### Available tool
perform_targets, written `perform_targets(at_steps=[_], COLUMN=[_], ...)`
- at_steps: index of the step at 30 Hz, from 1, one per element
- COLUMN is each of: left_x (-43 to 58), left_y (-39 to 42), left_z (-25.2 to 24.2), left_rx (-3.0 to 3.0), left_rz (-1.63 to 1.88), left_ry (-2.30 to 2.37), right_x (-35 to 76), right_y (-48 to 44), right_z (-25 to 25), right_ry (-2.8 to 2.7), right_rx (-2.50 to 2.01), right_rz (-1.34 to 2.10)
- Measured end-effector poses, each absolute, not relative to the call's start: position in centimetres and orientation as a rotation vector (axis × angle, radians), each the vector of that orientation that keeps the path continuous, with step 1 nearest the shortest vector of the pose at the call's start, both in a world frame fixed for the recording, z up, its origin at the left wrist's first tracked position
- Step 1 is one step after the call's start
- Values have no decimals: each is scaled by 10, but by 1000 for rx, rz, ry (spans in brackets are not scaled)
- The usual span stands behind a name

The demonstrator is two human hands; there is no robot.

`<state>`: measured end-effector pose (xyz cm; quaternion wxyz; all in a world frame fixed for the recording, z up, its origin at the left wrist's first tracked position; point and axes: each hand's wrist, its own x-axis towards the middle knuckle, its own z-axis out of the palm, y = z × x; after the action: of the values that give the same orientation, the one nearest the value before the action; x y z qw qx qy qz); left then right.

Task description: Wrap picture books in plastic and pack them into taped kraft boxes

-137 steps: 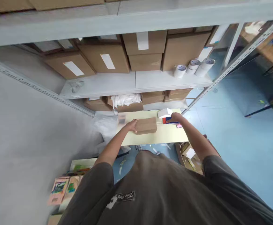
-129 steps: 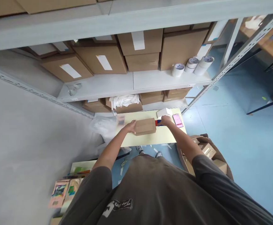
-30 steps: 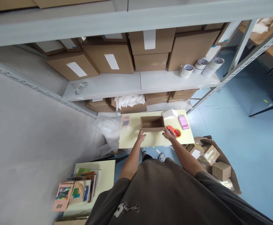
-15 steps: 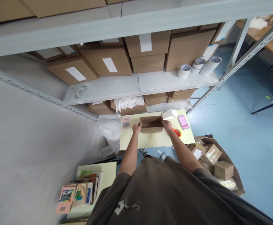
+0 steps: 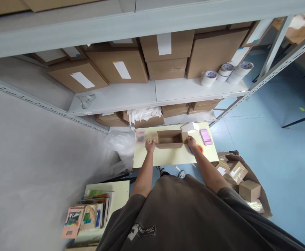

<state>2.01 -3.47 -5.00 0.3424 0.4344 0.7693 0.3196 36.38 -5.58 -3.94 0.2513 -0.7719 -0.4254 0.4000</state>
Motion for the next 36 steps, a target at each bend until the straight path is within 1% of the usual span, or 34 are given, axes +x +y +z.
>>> perform_targets(at_steps=[2, 4, 7, 9, 11, 14, 20, 23, 27, 36], left_x=[20, 22, 33, 42, 49, 52, 49, 49, 46, 38], left_y=[-33, -32, -30, -27, -23, -20, -32, -41, -52, -72], left_z=[-35, -16, 12, 26, 35, 39, 30, 20, 4, -36], left_rx=[1403, 1693, 2117, 2225, 2229, 2231, 2349, 2388, 2399, 2339], left_rz=[817, 776, 448, 153, -73, -188, -395, -411, -329, 11], left_ry=[2070, 1988, 1649, 1424, 1305, 1269, 1187, 1192, 1207, 1239], right_x=[368, 370, 363, 354, 345, 335, 327, 326, 328, 328], right_y=[-45, -32, -10, 7, 22, 38, 53, 58, 66, 67], right_z=[-35, -26, -11, -1, 7, 15, 14, 10, 6, -6], right_ry=[-1274, -1472, -1823, -2001, -2132, -2282, -2366, -2367, -2390, -2250], right_rx=[-2123, -2080, -1929, -1859, -1832, -1852, -1981, -1995, -1953, -2047], right_rz=[950, 777, 624, 689, 841, 939, 800, 785, 815, 878])
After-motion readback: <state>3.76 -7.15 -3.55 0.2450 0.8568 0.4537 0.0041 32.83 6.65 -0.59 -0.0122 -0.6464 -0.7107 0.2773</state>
